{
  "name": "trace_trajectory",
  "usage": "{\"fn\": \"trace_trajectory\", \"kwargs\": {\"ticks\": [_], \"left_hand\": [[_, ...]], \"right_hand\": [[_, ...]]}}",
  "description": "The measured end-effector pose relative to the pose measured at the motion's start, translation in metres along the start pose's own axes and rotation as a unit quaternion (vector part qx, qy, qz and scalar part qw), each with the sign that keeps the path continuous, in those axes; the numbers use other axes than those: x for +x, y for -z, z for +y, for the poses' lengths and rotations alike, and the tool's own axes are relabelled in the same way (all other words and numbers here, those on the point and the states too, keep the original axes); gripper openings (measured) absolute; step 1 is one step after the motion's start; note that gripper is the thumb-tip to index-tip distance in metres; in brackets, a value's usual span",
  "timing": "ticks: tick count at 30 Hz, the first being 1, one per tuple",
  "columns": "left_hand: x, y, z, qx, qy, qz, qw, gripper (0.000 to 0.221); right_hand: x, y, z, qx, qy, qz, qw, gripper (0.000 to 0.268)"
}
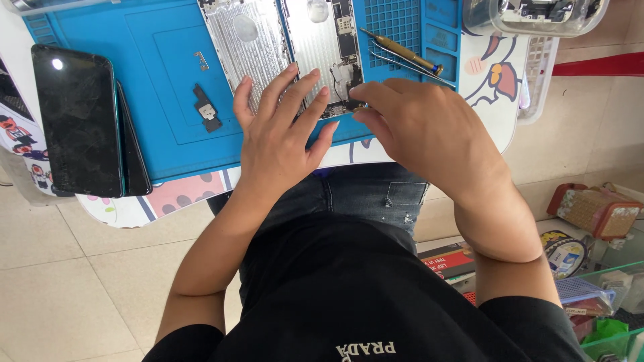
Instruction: Repairing internal components of a mobile phone using hand tools.
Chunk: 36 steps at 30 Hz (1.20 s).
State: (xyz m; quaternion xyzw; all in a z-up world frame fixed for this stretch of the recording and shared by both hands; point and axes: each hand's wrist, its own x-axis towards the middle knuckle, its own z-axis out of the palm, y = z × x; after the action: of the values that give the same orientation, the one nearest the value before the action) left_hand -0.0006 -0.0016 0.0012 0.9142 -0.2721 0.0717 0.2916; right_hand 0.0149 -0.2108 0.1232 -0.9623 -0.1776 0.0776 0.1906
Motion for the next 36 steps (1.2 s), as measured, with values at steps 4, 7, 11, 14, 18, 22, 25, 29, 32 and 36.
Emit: {"fn": "trace_trajectory", "kwargs": {"ticks": [4, 7, 11, 14, 18, 22, 25, 29, 32, 36], "left_hand": [[0.001, 0.000, -0.001, -0.003, 0.002, 0.001, 1.000, 0.039], [0.002, 0.003, 0.000, -0.004, 0.002, -0.008, 1.000, 0.040], [0.001, 0.007, 0.000, -0.038, -0.005, 0.016, 0.999, 0.035], [0.001, 0.013, -0.001, -0.072, -0.020, 0.046, 0.996, 0.031], [-0.001, 0.015, -0.002, -0.099, -0.051, 0.084, 0.990, 0.033], [-0.002, 0.010, -0.004, -0.101, -0.058, 0.101, 0.988, 0.031], [-0.003, 0.011, -0.004, -0.096, -0.061, 0.119, 0.986, 0.027], [-0.004, 0.015, -0.004, -0.103, -0.063, 0.120, 0.985, 0.018], [-0.005, 0.020, -0.005, -0.129, -0.054, 0.135, 0.981, 0.016], [-0.012, 0.045, -0.014, -0.113, -0.011, 0.186, 0.976, 0.019]], "right_hand": [[-0.007, 0.003, 0.008, 0.071, 0.037, 0.022, 0.997, 0.021], [-0.016, 0.007, 0.011, 0.128, 0.005, 0.022, 0.992, 0.025], [-0.031, -0.002, 0.021, 0.232, -0.054, 0.073, 0.968, 0.029], [-0.034, -0.011, 0.023, 0.290, -0.080, 0.075, 0.951, 0.030], [-0.035, -0.019, 0.023, 0.329, -0.080, 0.054, 0.939, 0.030], [-0.033, -0.021, 0.018, 0.314, -0.069, 0.044, 0.946, 0.030], [-0.032, -0.022, 0.015, 0.320, -0.085, 0.033, 0.943, 0.031], [-0.032, -0.023, 0.012, 0.338, -0.090, 0.037, 0.936, 0.030], [-0.036, -0.025, 0.016, 0.352, -0.087, 0.046, 0.931, 0.030], [-0.038, -0.035, 0.019, 0.376, -0.084, 0.088, 0.919, 0.028]]}}
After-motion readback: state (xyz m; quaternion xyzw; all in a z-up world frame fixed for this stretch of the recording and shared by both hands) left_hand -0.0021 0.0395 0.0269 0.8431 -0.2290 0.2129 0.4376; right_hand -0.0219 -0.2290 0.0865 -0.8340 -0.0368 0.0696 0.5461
